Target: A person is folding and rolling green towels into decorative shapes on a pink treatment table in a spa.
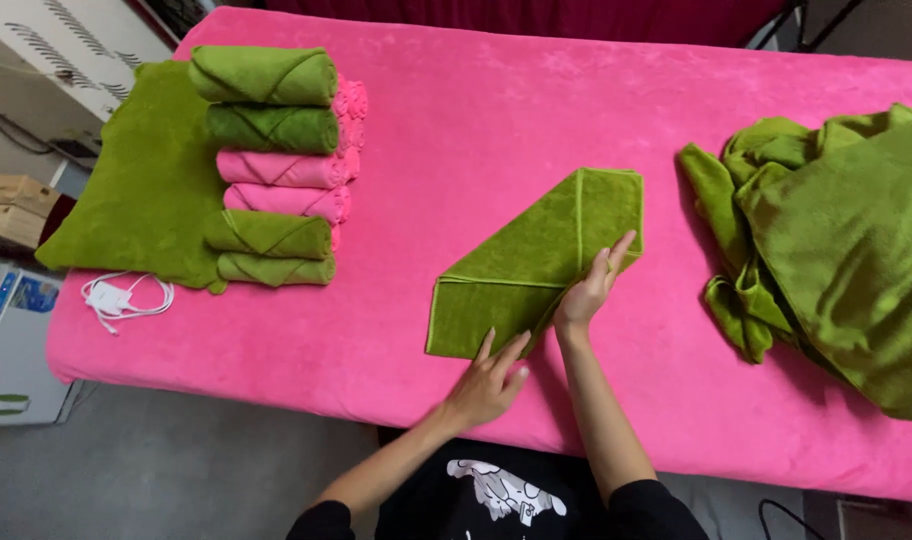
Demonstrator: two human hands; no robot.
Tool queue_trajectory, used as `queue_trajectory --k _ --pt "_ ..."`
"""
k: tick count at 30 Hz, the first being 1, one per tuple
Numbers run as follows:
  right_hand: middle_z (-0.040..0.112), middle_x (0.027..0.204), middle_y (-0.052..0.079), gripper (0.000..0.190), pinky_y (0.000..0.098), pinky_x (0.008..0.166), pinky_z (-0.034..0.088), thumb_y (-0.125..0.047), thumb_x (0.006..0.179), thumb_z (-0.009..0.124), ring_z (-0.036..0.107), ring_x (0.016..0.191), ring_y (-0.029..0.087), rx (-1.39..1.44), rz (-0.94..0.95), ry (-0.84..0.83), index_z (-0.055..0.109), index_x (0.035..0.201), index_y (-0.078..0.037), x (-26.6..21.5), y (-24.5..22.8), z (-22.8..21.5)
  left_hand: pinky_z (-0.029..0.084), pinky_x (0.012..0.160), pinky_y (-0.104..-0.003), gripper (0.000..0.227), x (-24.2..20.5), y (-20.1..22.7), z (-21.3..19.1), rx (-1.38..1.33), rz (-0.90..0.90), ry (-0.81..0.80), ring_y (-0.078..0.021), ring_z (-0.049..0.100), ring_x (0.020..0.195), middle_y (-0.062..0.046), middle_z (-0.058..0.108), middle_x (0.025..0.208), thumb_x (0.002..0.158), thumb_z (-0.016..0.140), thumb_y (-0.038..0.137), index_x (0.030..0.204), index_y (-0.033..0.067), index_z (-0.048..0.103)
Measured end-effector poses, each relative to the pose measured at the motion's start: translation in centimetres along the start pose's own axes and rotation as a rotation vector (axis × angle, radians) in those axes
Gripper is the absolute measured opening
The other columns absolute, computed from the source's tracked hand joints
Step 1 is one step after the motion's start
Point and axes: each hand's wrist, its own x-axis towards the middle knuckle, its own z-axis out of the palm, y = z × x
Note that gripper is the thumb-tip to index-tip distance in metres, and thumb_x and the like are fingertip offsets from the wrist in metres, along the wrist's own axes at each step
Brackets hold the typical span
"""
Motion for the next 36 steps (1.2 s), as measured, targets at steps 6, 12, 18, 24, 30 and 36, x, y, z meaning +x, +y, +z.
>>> queue_trajectory --k 6,12,18,24,30,36 --pt "-0.006 0.178 0.014 0.057 0.0487 0.136 -0.003 -0.023 0.123 0.036 -0.007 0.164 0.034 -0.032 0.05 -0.056 0.012 0.174 -0.017 0.4 0.1 1.7 0.017 0.128 -0.056 0.061 -3.0 1.7 0.2 -0.021 -0.105 0.094 -0.0338 0.054 0.141 -0.027 0.057 0.149 0.101 0.062 0.02 0.157 0.0025 0.044" --pt "0.002 0.177 0.01 0.066 0.038 0.134 0.003 -0.037 0.114 0.032 0.0 0.164 0.022 -0.233 0.12 -0.074 0.009 0.168 -0.008 1.4 1.3 4.0 0.023 0.13 -0.05 0.054 -3.4 2.2 0.7 -0.029 -0.147 0.195 -0.0374 0.048 0.148 -0.027 0.045 0.161 0.097 0.063 0.013 0.149 0.0013 0.051" --pt "-0.006 0.175 0.027 0.067 0.0554 0.131 -0.011 -0.034 0.121 0.035 -0.008 0.162 0.044 -0.384 0.158 -0.216 0.003 0.172 -0.005 1.1 5.0 5.8 0.045 0.113 -0.053 0.04 -1.6 0.8 -1.0 0.128 -0.176 0.23 -0.0338 0.066 0.126 -0.019 0.062 0.145 0.1 0.066 0.015 0.139 0.009 0.065" --pt "-0.007 0.176 0.024 0.07 0.0656 0.125 -0.014 -0.053 0.12 0.024 -0.015 0.155 0.056 -0.32 0.288 -0.232 0.0 0.173 -0.015 1.3 3.7 5.7 0.05 0.091 -0.05 0.034 8.2 -6.4 -3.5 0.311 -0.229 0.374 -0.0307 0.068 0.11 -0.007 0.066 0.116 0.106 0.06 0.039 0.129 0.0162 0.07" --pt "0.001 0.176 0.027 0.065 0.0561 0.13 -0.012 -0.044 0.12 0.025 -0.001 0.16 0.051 -0.385 0.209 -0.229 0.005 0.172 -0.009 1.6 4.6 5.1 0.053 0.088 -0.051 0.044 18.7 -13.0 -3.3 0.263 -0.334 0.356 -0.0351 0.072 0.1 -0.008 0.07 0.102 0.097 0.069 0.043 0.129 0.0128 0.068" --pt "0.003 0.175 0.029 0.065 0.0599 0.13 -0.002 -0.039 0.12 0.032 0.002 0.16 0.048 -0.216 0.213 -0.266 0.005 0.172 -0.009 4.1 2.3 2.5 0.054 0.09 -0.049 0.03 19.5 -13.1 -3.7 0.191 -0.282 0.347 -0.0366 0.071 0.099 -0.01 0.07 0.096 0.096 0.074 0.025 0.122 0.0105 0.073"
